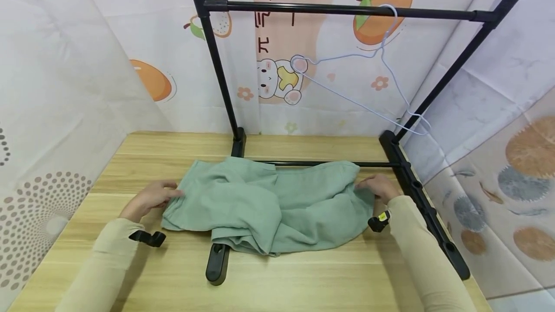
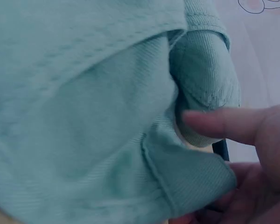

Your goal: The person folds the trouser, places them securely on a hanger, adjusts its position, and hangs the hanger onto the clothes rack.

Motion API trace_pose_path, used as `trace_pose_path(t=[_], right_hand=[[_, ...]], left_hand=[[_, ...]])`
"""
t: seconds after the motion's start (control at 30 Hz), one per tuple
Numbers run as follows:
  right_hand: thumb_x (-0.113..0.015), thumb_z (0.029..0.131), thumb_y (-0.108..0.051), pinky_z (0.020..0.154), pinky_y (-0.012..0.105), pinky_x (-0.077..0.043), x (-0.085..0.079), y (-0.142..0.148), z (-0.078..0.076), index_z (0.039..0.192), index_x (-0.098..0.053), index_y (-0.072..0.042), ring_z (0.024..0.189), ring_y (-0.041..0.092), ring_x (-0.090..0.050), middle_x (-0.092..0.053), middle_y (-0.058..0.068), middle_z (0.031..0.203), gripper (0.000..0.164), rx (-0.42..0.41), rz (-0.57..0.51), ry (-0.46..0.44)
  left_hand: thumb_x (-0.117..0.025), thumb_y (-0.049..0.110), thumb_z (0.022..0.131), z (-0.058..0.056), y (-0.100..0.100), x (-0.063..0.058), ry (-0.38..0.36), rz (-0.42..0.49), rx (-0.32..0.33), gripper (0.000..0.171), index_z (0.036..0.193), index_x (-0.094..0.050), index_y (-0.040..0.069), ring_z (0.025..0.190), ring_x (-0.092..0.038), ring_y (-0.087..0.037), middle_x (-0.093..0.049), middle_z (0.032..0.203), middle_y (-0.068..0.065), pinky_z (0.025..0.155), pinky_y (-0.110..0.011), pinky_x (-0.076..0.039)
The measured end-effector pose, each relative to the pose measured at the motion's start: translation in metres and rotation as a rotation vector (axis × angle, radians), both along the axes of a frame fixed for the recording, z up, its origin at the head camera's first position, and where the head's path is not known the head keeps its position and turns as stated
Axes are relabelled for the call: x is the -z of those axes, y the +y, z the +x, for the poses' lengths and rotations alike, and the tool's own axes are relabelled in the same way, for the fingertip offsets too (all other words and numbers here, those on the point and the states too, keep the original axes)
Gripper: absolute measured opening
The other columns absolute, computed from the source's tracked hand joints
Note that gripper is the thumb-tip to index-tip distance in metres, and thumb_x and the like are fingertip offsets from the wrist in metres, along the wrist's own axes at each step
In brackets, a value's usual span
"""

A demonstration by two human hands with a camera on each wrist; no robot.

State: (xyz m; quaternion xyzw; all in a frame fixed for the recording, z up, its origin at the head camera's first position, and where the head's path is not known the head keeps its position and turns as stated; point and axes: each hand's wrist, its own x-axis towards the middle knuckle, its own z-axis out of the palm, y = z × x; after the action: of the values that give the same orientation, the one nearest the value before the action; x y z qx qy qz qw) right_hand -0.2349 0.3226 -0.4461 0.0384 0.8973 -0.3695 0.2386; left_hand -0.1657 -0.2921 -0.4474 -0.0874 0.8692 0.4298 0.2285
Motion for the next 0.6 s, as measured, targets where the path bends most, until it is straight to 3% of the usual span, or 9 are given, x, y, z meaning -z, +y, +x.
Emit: trace_pose_path(t=[0.17, 0.27, 0.43, 0.5, 0.6], right_hand=[[-0.071, 0.087, -0.031, 0.075, 0.031, -0.054, 0.001, -0.004, -0.002, 0.120, -0.063, 0.008, 0.094, 0.019, -0.061, -0.066, 0.017, 0.114, 0.052, -0.034, 0.024, -0.038], [-0.070, 0.087, -0.028, 0.073, 0.033, -0.055, 0.003, -0.008, 0.000, 0.120, -0.063, 0.009, 0.094, 0.025, -0.062, -0.065, 0.023, 0.116, 0.050, -0.059, 0.060, -0.012], [-0.067, 0.088, -0.019, 0.090, 0.054, -0.049, 0.002, -0.011, 0.004, 0.115, -0.064, 0.011, 0.112, 0.045, -0.054, -0.057, 0.033, 0.126, 0.040, -0.096, 0.145, 0.055], [-0.068, 0.087, -0.017, 0.091, 0.056, -0.046, 0.002, -0.012, 0.004, 0.108, -0.065, 0.010, 0.110, 0.045, -0.054, -0.060, 0.031, 0.119, 0.034, -0.099, 0.143, 0.068], [-0.069, 0.086, -0.016, 0.081, 0.044, -0.048, 0.003, -0.012, 0.006, 0.090, -0.068, 0.005, 0.093, 0.033, -0.056, -0.064, 0.017, 0.094, 0.021, -0.094, 0.132, 0.088]], left_hand=[[-0.066, 0.032, 0.091, -0.005, 0.007, 0.003, 0.010, -0.036, 0.036, 0.067, 0.139, -0.045, -0.010, 0.132, -0.043, -0.045, -0.044, 0.144, -0.031, 0.106, -0.056, -0.039], [-0.066, 0.032, 0.092, -0.008, 0.010, 0.005, 0.038, -0.023, 0.086, 0.064, 0.139, -0.047, -0.007, 0.133, -0.042, -0.044, -0.046, 0.143, -0.028, 0.108, -0.057, -0.037], [-0.065, 0.027, 0.093, -0.012, 0.015, 0.007, 0.086, -0.001, 0.138, 0.055, 0.134, -0.052, -0.007, 0.129, -0.047, -0.043, -0.052, 0.138, -0.028, 0.107, -0.056, -0.038], [-0.064, 0.025, 0.093, -0.012, 0.017, 0.005, 0.104, -0.005, 0.140, 0.052, 0.132, -0.054, -0.008, 0.125, -0.050, -0.042, -0.055, 0.134, -0.028, 0.105, -0.056, -0.039], [-0.063, 0.022, 0.094, -0.011, 0.018, 0.002, 0.118, -0.005, 0.135, 0.047, 0.129, -0.055, -0.010, 0.120, -0.054, -0.040, -0.058, 0.130, -0.028, 0.102, -0.055, -0.042]])
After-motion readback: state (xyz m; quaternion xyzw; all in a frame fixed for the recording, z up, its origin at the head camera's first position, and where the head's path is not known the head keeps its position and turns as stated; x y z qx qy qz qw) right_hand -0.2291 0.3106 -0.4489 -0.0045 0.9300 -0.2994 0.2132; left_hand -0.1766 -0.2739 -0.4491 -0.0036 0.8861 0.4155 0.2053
